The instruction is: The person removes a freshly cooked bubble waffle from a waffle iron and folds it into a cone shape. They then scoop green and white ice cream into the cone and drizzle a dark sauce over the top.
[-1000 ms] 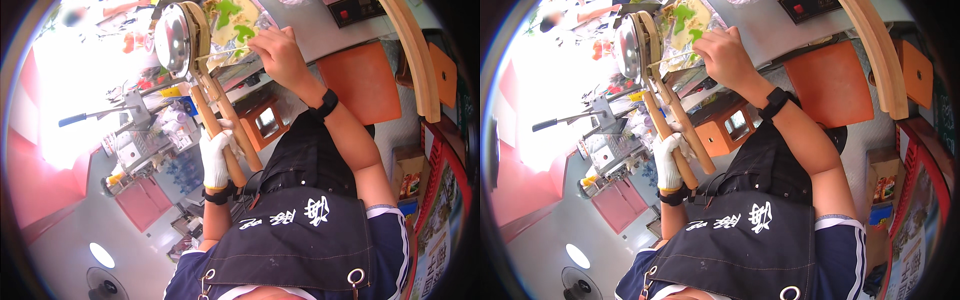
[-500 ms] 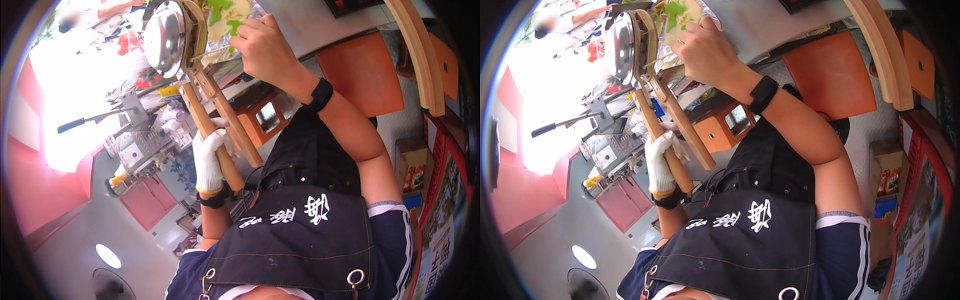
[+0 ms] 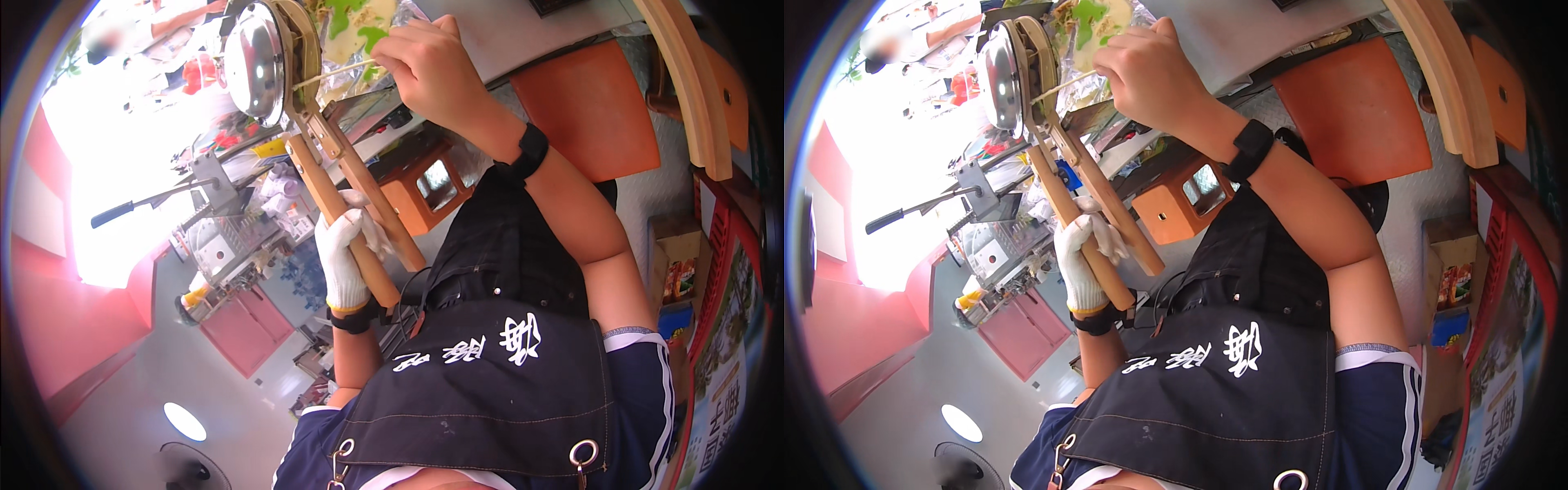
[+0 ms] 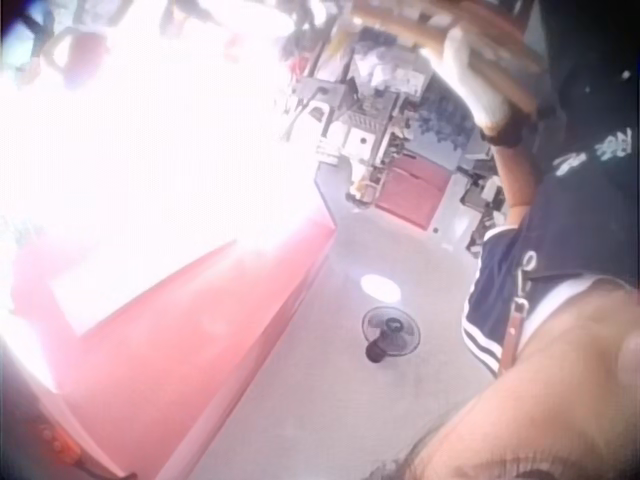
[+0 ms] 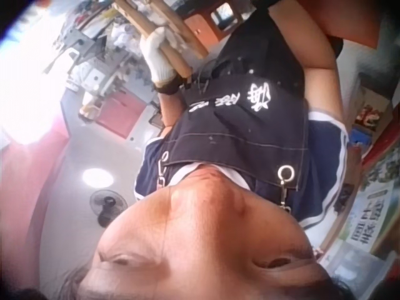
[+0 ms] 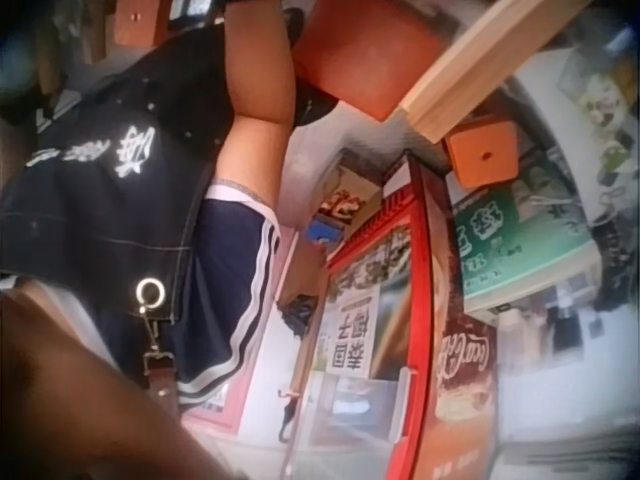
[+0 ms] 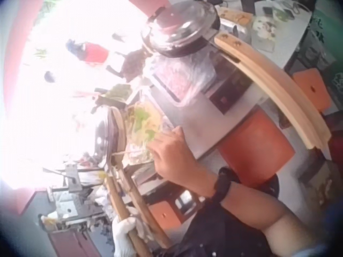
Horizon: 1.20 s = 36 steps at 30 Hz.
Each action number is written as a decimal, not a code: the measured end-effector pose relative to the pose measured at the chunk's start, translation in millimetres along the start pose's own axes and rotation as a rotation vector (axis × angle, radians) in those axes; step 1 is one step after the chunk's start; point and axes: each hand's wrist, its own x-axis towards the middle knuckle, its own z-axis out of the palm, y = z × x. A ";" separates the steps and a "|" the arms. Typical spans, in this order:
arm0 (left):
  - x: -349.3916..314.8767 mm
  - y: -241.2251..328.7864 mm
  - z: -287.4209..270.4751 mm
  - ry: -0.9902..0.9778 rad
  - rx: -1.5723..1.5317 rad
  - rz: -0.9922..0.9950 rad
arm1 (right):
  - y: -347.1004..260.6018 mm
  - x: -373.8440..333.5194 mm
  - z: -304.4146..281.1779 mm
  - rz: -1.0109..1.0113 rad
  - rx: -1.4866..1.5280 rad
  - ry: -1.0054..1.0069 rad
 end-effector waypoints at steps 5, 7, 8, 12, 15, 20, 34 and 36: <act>-1.9 2.3 8.6 0.060 0.063 -0.019 | -8.6 6.9 14.5 0.028 0.011 0.005; -2.4 4.3 9.7 0.058 0.071 -0.022 | -11.1 11.6 14.0 -0.001 -0.142 -0.054; -3.4 7.4 9.1 0.045 0.067 -0.024 | -11.9 14.2 12.4 -0.015 -0.218 -0.083; -7.8 19.3 -2.8 -0.040 -0.012 -0.008 | -20.8 22.3 -5.4 0.018 -0.110 -0.139; -14.9 32.4 -3.8 -0.055 -0.097 -0.011 | -22.0 21.0 -6.5 -0.006 -0.076 -0.063; -29.1 48.1 5.1 0.006 -0.035 0.054 | -23.6 18.7 -2.2 -0.011 -0.072 -0.003; -21.2 85.9 -69.1 -0.323 -0.267 0.696 | -26.8 24.2 -12.3 -0.134 -0.285 -0.116; -14.2 112.3 -78.8 -0.241 -0.153 0.773 | -27.5 29.9 -15.2 -0.164 -0.229 -0.061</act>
